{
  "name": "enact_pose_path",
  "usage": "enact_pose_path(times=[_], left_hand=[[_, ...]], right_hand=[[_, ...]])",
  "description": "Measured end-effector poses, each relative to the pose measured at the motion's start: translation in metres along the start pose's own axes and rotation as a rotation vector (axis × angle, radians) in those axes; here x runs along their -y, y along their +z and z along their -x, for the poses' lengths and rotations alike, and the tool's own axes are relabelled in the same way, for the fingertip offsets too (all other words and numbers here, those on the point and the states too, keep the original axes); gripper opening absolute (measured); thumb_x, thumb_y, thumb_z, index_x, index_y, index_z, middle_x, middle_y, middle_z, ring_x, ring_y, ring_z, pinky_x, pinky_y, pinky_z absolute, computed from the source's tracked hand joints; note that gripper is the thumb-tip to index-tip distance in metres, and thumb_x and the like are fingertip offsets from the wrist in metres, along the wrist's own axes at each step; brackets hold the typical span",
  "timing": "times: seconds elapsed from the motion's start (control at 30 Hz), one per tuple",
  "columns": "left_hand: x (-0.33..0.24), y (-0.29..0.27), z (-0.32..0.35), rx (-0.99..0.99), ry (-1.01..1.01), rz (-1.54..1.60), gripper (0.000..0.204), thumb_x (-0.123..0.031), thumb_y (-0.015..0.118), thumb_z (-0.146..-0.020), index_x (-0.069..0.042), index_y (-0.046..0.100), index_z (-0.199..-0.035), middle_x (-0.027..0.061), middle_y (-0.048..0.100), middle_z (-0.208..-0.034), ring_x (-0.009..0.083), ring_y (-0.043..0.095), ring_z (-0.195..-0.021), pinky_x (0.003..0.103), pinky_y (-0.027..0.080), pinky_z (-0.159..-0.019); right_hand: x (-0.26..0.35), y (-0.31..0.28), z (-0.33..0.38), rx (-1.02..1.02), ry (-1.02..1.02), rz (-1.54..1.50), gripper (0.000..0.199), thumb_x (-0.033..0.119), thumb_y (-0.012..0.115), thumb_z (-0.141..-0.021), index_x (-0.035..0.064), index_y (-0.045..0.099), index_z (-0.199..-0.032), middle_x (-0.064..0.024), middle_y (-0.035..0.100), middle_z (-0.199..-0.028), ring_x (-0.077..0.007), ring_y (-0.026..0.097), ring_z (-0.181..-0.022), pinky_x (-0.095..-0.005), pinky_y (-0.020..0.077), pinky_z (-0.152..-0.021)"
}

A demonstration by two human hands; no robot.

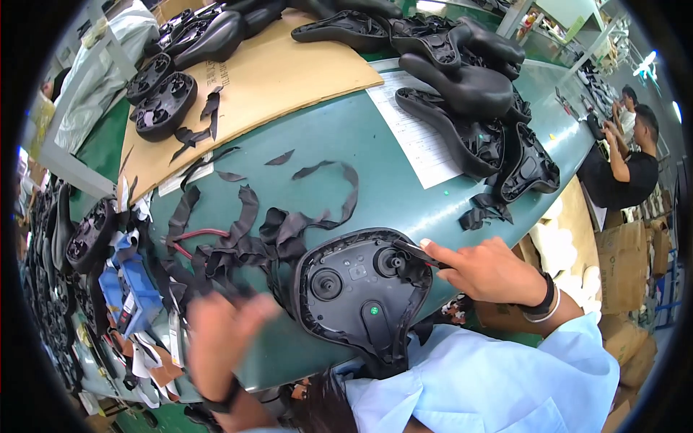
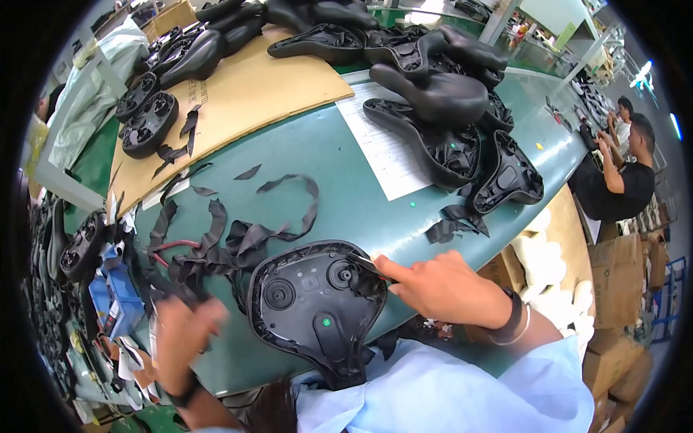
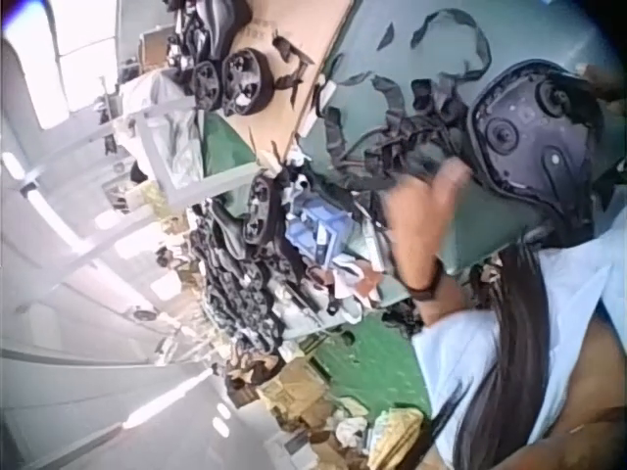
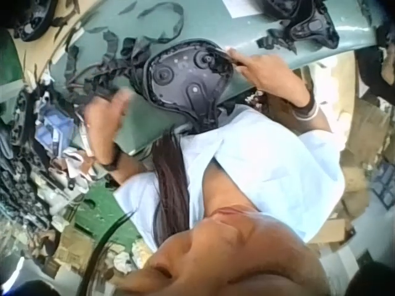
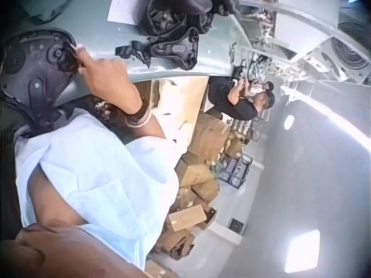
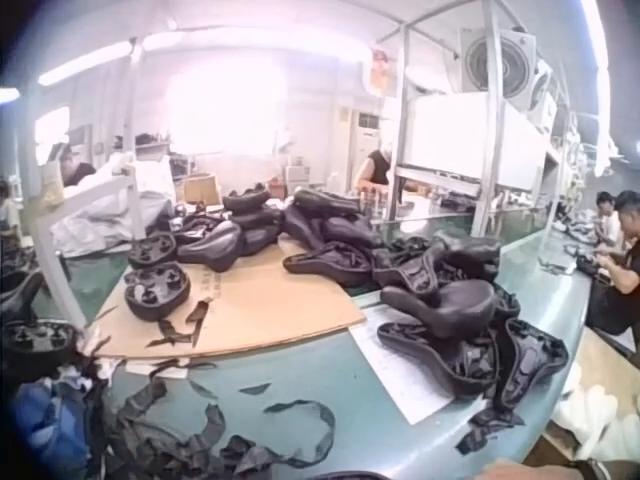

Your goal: The person trims excess material from the underside of bicycle seats using a utility knife, pulls the scraps away by hand, and occasionally uses pliers to assist in the process.

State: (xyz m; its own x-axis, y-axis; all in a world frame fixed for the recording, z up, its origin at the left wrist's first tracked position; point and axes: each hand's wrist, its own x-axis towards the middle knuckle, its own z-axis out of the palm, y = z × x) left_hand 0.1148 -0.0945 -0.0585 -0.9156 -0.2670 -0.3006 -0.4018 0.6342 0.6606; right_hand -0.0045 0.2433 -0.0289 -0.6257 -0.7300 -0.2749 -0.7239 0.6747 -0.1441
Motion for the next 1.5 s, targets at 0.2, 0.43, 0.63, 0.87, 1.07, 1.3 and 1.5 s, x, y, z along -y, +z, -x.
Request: enact_pose_path(times=[0.2, 0.43, 0.63, 0.87, 1.07, 1.3, 1.5], left_hand=[[-0.052, 0.119, 0.04, -0.374, -0.22, 1.2, 0.033, -0.009, 0.067, -0.079, 0.008, 0.054, -0.103, 0.0114, 0.061, -0.105, 0.0157, 0.056, -0.093, 0.03, 0.044, -0.086], [-0.079, 0.137, 0.04, -0.434, -0.122, 1.177, 0.043, 0.002, 0.059, -0.079, 0.006, 0.044, -0.119, 0.0151, 0.056, -0.115, 0.02, 0.056, -0.101, 0.031, 0.045, -0.091], [-0.092, 0.171, 0.059, -0.388, 0.08, 1.062, 0.073, 0.005, 0.067, -0.074, 0.005, 0.027, -0.134, 0.0167, 0.043, -0.129, 0.0242, 0.05, -0.113, 0.034, 0.04, -0.099], [-0.065, 0.147, 0.055, -0.433, -0.211, 1.433, 0.041, -0.013, 0.063, -0.087, 0.006, 0.043, -0.118, 0.0131, 0.053, -0.115, 0.0202, 0.053, -0.104, 0.032, 0.043, -0.093], [-0.053, 0.133, 0.049, -0.451, -0.336, 1.411, 0.025, -0.02, 0.065, -0.086, -0.002, 0.048, -0.089, 0.006, 0.053, -0.091, 0.0143, 0.055, -0.083, 0.028, 0.047, -0.079], [-0.018, 0.095, 0.046, -0.494, -0.364, 1.504, 0.018, -0.013, 0.063, -0.079, -0.003, 0.049, -0.085, 0.0056, 0.053, -0.088, 0.0143, 0.054, -0.078, 0.029, 0.048, -0.072], [-0.005, -0.001, -0.05, -0.376, -0.073, 1.479, 0.015, -0.018, 0.06, -0.085, -0.01, 0.06, -0.098, -0.0001, 0.058, -0.086, 0.0133, 0.056, -0.082, 0.032, 0.048, -0.079]], right_hand=[[-0.014, 0.009, -0.018, -0.088, -0.176, -0.05, 0.055, 0.024, 0.061, -0.087, 0.0122, 0.041, -0.136, -0.0076, 0.055, -0.057, -0.0294, 0.054, -0.047, -0.0405, 0.0337, -0.041], [0.017, 0.075, 0.03, -0.282, 0.067, -0.107, 0.057, 0.02, 0.059, -0.088, 0.0042, 0.036, -0.138, -0.0101, 0.054, -0.06, -0.0302, 0.054, -0.048, -0.0418, 0.0391, -0.042], [0.035, 0.087, 0.069, -0.178, 0.229, -0.691, 0.055, 0.018, 0.055, -0.091, 0.004, 0.032, -0.139, -0.0109, 0.06, -0.065, -0.026, 0.059, -0.053, -0.0359, 0.0446, -0.048], [0.005, 0.068, 0.04, -0.71, 0.092, -0.607, 0.069, 0.021, 0.069, -0.084, 0.0057, 0.03, -0.139, -0.017, 0.058, -0.117, -0.0248, 0.066, -0.092, -0.0349, 0.0513, -0.08], [0.001, 0.052, -0.073, -0.682, -0.227, -0.479, 0.06, 0.008, 0.066, -0.074, 0.0055, 0.041, -0.128, -0.022, 0.061, -0.105, -0.0425, 0.06, -0.089, -0.0466, 0.049, -0.074], [-0.035, 0.019, -0.082, -0.893, -0.046, -0.382, 0.047, 0.024, 0.073, -0.077, 0.0047, 0.051, -0.113, -0.0176, 0.06, -0.084, -0.0335, 0.06, -0.073, -0.0357, 0.047, -0.065], [-0.054, -0.003, -0.11, -0.778, 0.098, -0.738, 0.035, 0.024, 0.074, -0.076, 0.0023, 0.055, -0.097, -0.0093, 0.053, -0.07, -0.0206, 0.053, -0.061, -0.0316, 0.0409, -0.058]])
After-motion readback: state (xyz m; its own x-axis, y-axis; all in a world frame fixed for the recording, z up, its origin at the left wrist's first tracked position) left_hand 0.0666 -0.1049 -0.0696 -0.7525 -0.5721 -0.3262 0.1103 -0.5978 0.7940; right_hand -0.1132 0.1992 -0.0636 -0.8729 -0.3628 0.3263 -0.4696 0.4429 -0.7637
